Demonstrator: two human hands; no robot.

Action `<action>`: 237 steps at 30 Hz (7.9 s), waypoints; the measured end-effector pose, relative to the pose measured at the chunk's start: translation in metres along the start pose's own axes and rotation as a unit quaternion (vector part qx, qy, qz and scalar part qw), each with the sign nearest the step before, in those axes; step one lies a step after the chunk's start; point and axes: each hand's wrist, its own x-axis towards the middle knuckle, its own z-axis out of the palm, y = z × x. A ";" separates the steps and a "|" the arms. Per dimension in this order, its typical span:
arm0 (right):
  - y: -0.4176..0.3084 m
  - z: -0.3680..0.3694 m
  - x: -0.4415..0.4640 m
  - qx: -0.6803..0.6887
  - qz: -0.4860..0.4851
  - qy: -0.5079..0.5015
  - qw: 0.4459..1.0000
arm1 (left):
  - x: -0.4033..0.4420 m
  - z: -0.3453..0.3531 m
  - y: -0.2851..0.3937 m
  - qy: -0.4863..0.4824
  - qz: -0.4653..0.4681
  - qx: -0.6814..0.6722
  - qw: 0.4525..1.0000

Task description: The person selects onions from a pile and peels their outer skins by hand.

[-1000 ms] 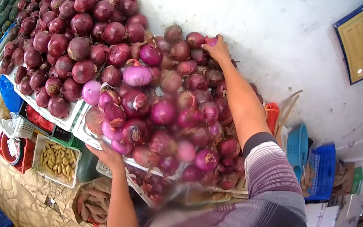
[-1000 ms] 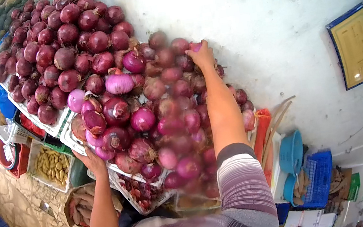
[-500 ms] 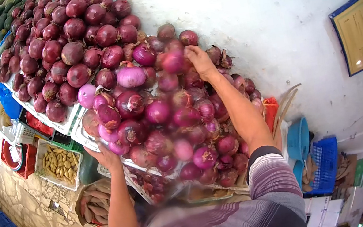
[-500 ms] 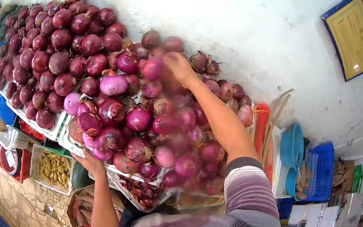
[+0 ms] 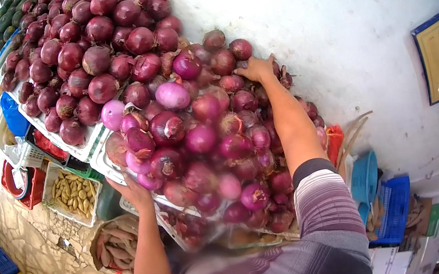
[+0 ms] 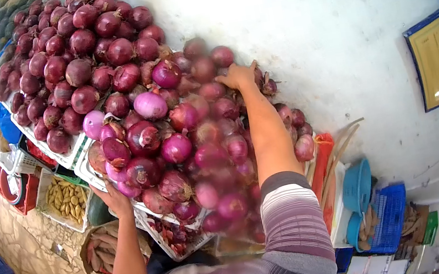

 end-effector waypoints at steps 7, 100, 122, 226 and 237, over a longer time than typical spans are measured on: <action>0.011 -0.004 -0.024 0.152 -0.063 0.039 0.986 | -0.001 0.002 0.001 0.009 0.006 -0.015 1.000; -0.171 0.229 -0.510 0.838 0.093 -0.383 0.377 | -0.163 -0.146 -0.001 -0.577 -0.390 -0.136 0.704; -0.172 0.273 -0.516 0.861 0.112 -0.349 0.352 | -0.164 -0.138 -0.036 -0.577 -0.326 -0.069 0.746; -0.077 0.029 -0.363 0.962 0.118 -0.188 0.161 | 0.132 -0.019 0.097 -0.134 0.199 0.039 0.970; -0.148 0.119 -0.461 0.858 0.085 -0.401 0.310 | -0.133 -0.103 0.132 -0.615 -0.095 -0.085 0.778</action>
